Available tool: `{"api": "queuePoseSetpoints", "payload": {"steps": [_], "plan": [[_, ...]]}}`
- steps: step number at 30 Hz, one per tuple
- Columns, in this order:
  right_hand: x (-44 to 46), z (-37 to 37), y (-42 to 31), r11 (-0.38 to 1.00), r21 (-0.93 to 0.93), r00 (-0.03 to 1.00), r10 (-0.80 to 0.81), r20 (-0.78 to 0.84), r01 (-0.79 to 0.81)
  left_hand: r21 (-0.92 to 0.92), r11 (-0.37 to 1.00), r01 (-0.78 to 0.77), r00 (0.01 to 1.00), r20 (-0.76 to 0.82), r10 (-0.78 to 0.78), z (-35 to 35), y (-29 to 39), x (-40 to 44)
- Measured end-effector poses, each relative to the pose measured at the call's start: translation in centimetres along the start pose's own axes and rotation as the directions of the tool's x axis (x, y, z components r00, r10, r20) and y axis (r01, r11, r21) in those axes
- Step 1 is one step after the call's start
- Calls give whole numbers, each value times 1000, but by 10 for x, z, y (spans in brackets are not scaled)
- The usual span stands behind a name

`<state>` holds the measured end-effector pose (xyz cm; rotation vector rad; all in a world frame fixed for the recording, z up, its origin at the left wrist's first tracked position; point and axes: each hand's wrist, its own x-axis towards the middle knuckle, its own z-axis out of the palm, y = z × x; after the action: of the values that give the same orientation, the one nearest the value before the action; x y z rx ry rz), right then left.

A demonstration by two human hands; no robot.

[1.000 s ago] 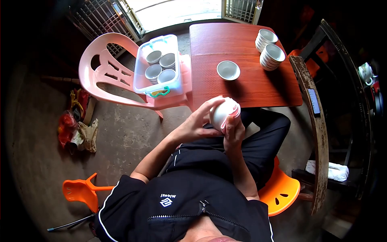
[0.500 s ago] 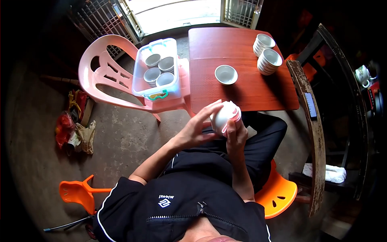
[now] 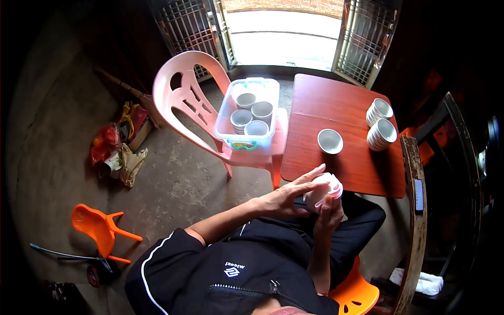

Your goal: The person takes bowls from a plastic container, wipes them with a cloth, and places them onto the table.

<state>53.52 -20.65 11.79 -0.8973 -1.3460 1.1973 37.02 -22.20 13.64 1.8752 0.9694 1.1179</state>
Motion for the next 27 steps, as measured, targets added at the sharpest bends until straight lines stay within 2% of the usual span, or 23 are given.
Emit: {"api": "queuePoseSetpoints", "payload": {"steps": [1,2,3,5,6,7,9,11,12,13,14,15,16,17,18,19,20,21,23,25,27], "plan": [[0,-2,8,999,22,999,-41,-3,41,-190,982,-19,1000,-15,16,-3,-3,-2],[0,2,7,998,8,997,-66,-38,66,-552,834,16,990,-110,-92,5,-7,-2],[-1,4,6,996,-9,993,-88,-78,88,-640,742,199,935,-104,-340,5,-9,-4],[-3,5,15,989,-64,989,-134,-65,130,-794,485,368,885,139,-444,1,-16,-4],[-3,5,17,985,-82,988,-153,-12,151,-780,495,383,878,141,-458,9,-14,-6],[-2,4,16,989,-46,990,-139,7,139,-837,376,397,848,178,-499,9,-11,-7],[2,-2,3,998,-21,994,-63,86,65,-633,733,248,940,-25,-339,6,-4,-4],[9,-4,-5,999,-10,991,-35,130,37,-394,908,142,974,-109,-200,13,-12,-7],[10,-5,-5,1000,19,991,20,136,-23,-10,999,36,995,-97,-36,12,-10,-5],[10,-7,-5,996,50,987,73,144,-80,368,924,-103,993,-24,120,10,-7,-2],[9,-11,4,991,95,986,84,142,-98,210,974,-79,996,-18,85,7,-2,-1],[10,-13,10,981,166,984,72,161,-99,6,997,-75,994,-78,75,2,1,-1],[12,-16,14,970,214,984,79,158,-112,-307,947,93,979,-143,-143,0,0,-1],[15,-19,16,957,263,984,86,153,-124,-591,774,225,920,-133,-370,-1,-1,-1],[17,-17,9,938,299,980,136,147,-175,-740,600,304,885,-14,-466,-7,-9,-3],[17,-19,15,865,420,960,213,184,-273,-843,392,369,838,120,-532,-12,-21,-8],[18,-22,29,792,517,942,222,250,-324,-819,370,438,839,225,-495,-13,-31,-16],[20,-23,36,704,604,923,218,316,-374,-800,382,462,825,230,-516,-9,-30,-20],[21,-21,39,623,670,915,258,310,-403,-877,351,327,913,197,-358,3,-27,-22],[27,-19,37,539,730,906,287,310,-420,-920,249,303,905,196,-378,14,-19,-18],[38,-19,39,424,871,907,417,55,-248,-950,202,238,905,142,-400,21,-17,-16]]}}
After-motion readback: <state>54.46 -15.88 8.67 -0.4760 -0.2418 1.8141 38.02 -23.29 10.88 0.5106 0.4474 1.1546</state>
